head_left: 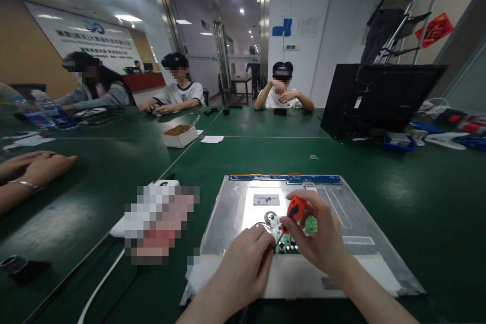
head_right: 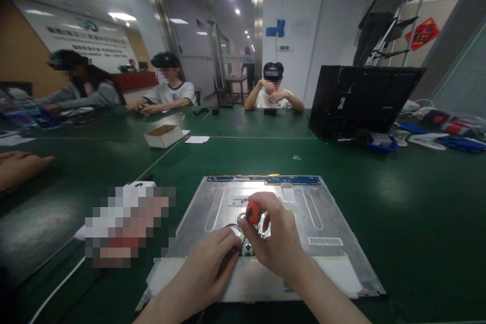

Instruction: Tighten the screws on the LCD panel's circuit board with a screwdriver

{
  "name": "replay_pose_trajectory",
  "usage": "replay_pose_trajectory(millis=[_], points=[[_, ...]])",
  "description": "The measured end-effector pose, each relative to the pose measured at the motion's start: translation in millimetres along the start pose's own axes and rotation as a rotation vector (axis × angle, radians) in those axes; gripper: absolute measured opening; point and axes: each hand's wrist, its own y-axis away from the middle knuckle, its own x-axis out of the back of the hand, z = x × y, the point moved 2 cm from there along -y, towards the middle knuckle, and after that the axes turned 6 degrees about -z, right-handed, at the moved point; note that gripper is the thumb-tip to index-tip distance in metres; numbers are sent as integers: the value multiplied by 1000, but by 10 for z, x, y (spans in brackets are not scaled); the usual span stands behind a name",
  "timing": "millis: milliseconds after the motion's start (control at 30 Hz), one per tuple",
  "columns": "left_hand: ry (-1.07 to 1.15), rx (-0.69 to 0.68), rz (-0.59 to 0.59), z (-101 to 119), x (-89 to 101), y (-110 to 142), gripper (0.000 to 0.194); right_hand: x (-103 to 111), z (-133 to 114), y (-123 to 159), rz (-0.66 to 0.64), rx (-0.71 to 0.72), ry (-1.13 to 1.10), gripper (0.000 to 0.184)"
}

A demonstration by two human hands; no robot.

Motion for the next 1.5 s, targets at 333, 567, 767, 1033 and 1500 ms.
replay_pose_trajectory(millis=[333,567,767,1033,1500], points=[[10,5,6,20,9,7,18,20,-13,-15,-90,10,-7,49],[-5,-6,24,9,-1,10,19,7,-19,-8,16,-20,-24,39],[-14,-3,25,10,3,19,18,3,-29,-14,37,-17,-52,41],[-27,7,13,9,5,2,17,23,0,2,-64,16,-5,42],[2,-7,7,3,0,8,18,14,-18,-5,40,16,5,39]])
